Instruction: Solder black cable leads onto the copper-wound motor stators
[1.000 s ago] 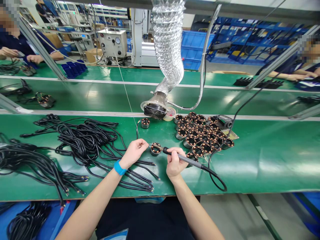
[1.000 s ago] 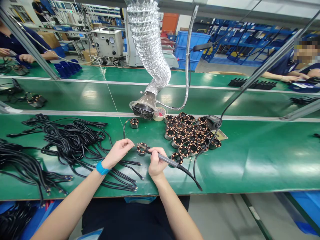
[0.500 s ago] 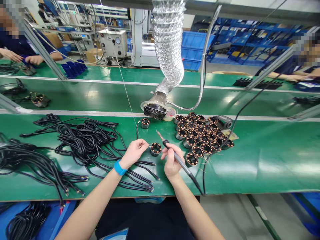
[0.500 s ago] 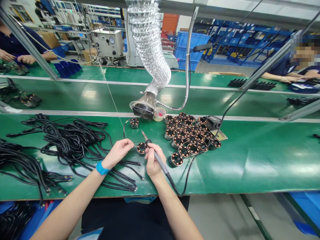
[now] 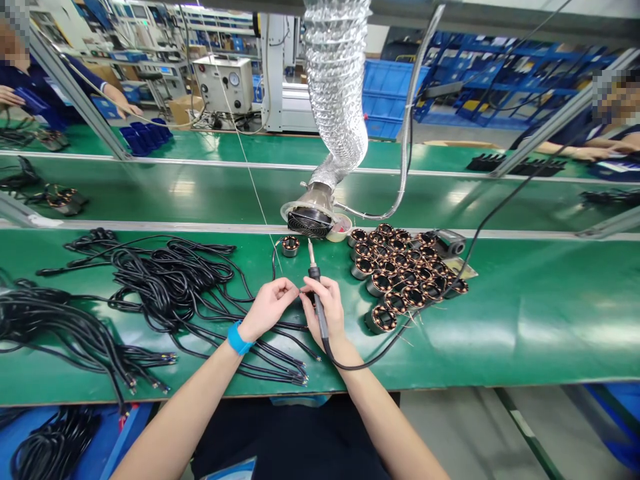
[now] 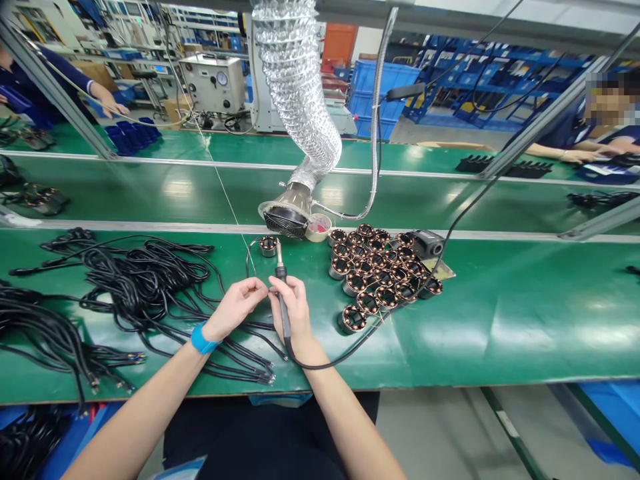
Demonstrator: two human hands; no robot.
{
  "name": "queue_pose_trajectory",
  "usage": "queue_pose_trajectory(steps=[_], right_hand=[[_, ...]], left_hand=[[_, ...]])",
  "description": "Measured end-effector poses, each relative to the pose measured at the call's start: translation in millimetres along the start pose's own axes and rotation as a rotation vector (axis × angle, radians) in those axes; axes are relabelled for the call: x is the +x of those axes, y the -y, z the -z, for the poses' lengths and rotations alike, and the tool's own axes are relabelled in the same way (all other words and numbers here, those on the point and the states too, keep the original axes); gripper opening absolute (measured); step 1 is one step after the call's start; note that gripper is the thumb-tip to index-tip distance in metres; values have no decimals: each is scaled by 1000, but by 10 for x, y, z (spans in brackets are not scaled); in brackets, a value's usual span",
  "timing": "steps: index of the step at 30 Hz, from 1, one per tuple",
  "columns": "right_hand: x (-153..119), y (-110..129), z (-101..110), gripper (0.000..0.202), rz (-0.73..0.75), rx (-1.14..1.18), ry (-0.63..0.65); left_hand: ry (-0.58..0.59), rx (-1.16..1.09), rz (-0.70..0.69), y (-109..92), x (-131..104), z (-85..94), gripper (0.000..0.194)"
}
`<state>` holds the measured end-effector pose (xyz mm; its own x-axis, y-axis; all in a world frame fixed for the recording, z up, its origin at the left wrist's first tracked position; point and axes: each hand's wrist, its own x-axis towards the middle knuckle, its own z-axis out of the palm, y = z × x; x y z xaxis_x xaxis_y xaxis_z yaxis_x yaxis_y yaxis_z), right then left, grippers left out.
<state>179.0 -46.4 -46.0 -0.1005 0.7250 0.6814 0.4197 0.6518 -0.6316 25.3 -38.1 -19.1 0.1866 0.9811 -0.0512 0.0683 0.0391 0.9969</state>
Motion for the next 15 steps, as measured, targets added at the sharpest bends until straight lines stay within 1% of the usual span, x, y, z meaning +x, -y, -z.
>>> queue_pose_trajectory(steps=[3, 6, 9, 15], right_hand=[[10, 26, -28, 43, 17, -31, -8], [19, 53, -36, 40, 22, -48, -26], [10, 69, -22, 37, 19, -52, -57], [-58, 66, 30, 35, -15, -21, -53]], left_hand=[[23, -30, -4, -2, -1, 12, 32], [78, -48, -16, 17, 9, 30, 30], [117, -12, -30, 36, 17, 47, 27], [209, 94, 62, 2, -2, 88, 30]])
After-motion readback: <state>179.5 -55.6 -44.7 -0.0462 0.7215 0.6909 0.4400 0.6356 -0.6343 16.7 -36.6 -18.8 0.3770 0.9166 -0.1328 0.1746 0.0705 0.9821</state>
